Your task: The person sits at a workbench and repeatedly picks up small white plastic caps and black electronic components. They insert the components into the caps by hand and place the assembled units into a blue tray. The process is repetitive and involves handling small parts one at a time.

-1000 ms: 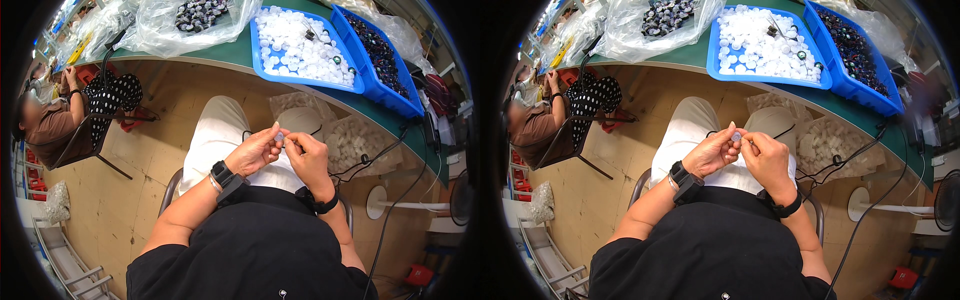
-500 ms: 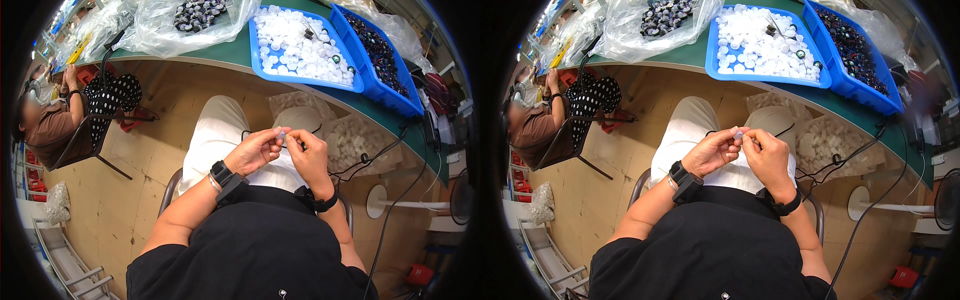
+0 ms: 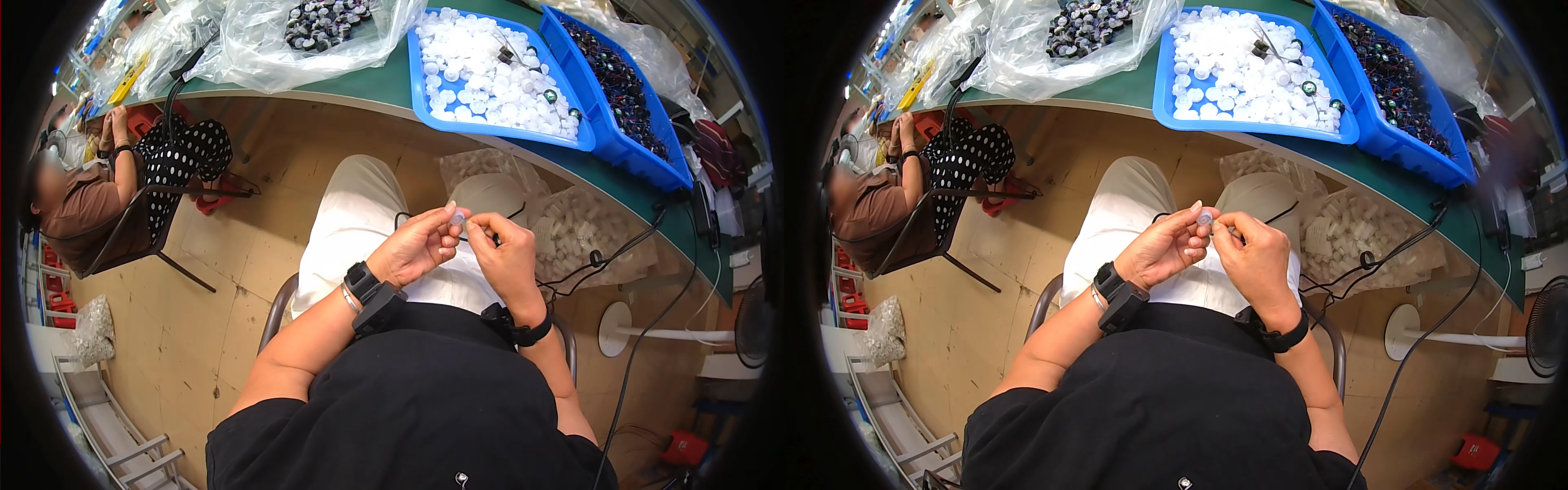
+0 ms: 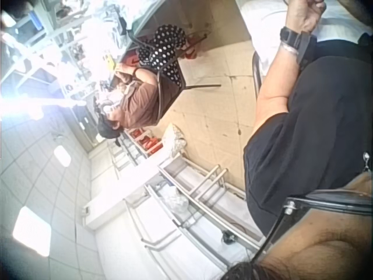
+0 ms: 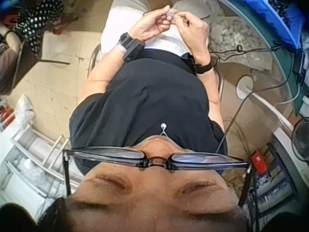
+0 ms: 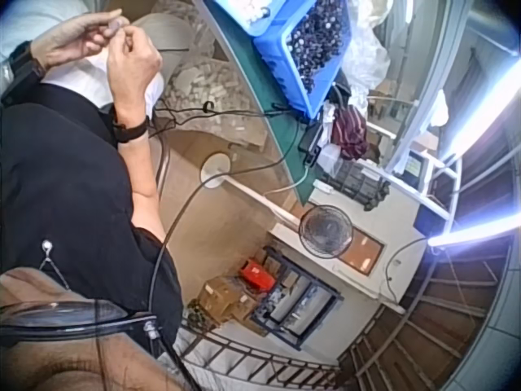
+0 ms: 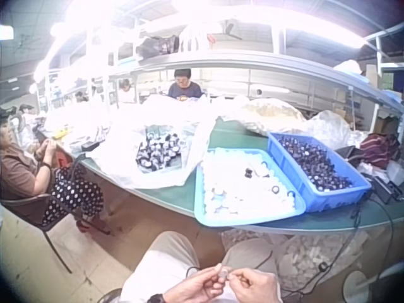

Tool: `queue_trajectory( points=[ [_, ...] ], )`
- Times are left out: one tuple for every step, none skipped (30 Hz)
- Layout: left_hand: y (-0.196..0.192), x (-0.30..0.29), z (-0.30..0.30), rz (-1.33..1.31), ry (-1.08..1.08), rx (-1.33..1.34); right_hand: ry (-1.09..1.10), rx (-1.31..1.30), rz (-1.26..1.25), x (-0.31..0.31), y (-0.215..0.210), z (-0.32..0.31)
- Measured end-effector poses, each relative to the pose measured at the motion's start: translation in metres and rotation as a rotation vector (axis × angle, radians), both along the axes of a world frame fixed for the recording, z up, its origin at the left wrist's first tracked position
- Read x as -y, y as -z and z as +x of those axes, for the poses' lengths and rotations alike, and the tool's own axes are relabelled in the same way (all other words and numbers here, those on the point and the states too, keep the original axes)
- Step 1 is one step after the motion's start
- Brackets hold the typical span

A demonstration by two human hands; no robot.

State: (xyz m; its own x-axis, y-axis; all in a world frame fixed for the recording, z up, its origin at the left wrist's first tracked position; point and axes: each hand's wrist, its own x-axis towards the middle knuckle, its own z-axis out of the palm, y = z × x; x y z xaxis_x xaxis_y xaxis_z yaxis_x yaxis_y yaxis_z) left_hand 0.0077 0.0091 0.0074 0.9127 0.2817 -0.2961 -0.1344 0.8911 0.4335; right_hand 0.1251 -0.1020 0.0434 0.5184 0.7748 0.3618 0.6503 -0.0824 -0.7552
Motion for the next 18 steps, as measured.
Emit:
queue_trajectory(
  points=[
    [-0.0002, 0.0002, -0.0001, 0.001, -0.002, -0.005, 0.003, 0.001, -0.001, 0.0001, -0.0003, -0.0001],
    [-0.0006, 0.0004, -0.0003, 0.003, -0.005, -0.010, 0.006, 0.001, -0.001, 0.0002, -0.0004, -0.0002],
    [-0.0009, 0.0006, -0.0004, 0.004, -0.007, -0.015, -0.001, -0.005, 0.006, 0.0000, 0.0000, -0.0003],
    [-0.0011, 0.0006, -0.0006, 0.007, -0.006, -0.013, -0.007, -0.012, 0.013, -0.0004, 0.0003, -0.0003],
    [-0.0013, 0.0007, -0.0007, 0.010, -0.005, -0.012, -0.013, -0.019, 0.020, -0.0007, 0.0004, -0.0004],
    [-0.0014, 0.0007, -0.0008, 0.013, -0.004, -0.011, -0.028, -0.035, 0.002, 0.0000, -0.0006, -0.0002],
    [-0.0009, 0.0006, -0.0009, 0.011, -0.004, -0.010, -0.044, -0.052, -0.016, 0.0011, -0.0022, 0.0001],
    [-0.0002, 0.0005, -0.0009, 0.009, -0.003, -0.009, -0.059, -0.068, -0.035, 0.0016, -0.0030, 0.0002],
    [0.0005, 0.0003, -0.0010, 0.007, -0.002, -0.009, -0.055, -0.068, -0.014, 0.0009, -0.0019, 0.0001],
    [0.0005, 0.0004, -0.0009, 0.006, -0.001, -0.005, -0.050, -0.068, 0.006, 0.0000, -0.0002, 0.0002],
    [0.0006, 0.0004, -0.0010, 0.006, -0.001, -0.002, -0.044, -0.069, 0.027, -0.0007, 0.0013, 0.0005],
    [0.0007, 0.0004, -0.0009, 0.006, 0.000, 0.002, -0.038, -0.084, 0.026, -0.0009, 0.0022, 0.0010],
    [0.0009, 0.0004, -0.0009, 0.009, 0.001, 0.001, -0.032, -0.099, 0.024, -0.0013, 0.0030, 0.0013],
    [0.0011, 0.0004, -0.0007, 0.012, 0.002, 0.000, -0.026, -0.114, 0.023, -0.0014, 0.0034, 0.0014],
    [0.0013, 0.0003, -0.0007, 0.015, 0.003, -0.001, -0.016, -0.113, 0.015, -0.0011, 0.0034, 0.0014],
    [0.0018, 0.0003, -0.0006, 0.017, 0.003, -0.003, -0.005, -0.112, 0.007, -0.0009, 0.0034, 0.0015],
    [0.0023, 0.0002, -0.0006, 0.019, 0.003, -0.005, 0.005, -0.111, -0.002, -0.0008, 0.0034, 0.0015],
    [0.0026, 0.0002, -0.0006, 0.021, 0.003, -0.008, 0.012, -0.101, -0.004, -0.0008, 0.0037, 0.0014]
  ],
)
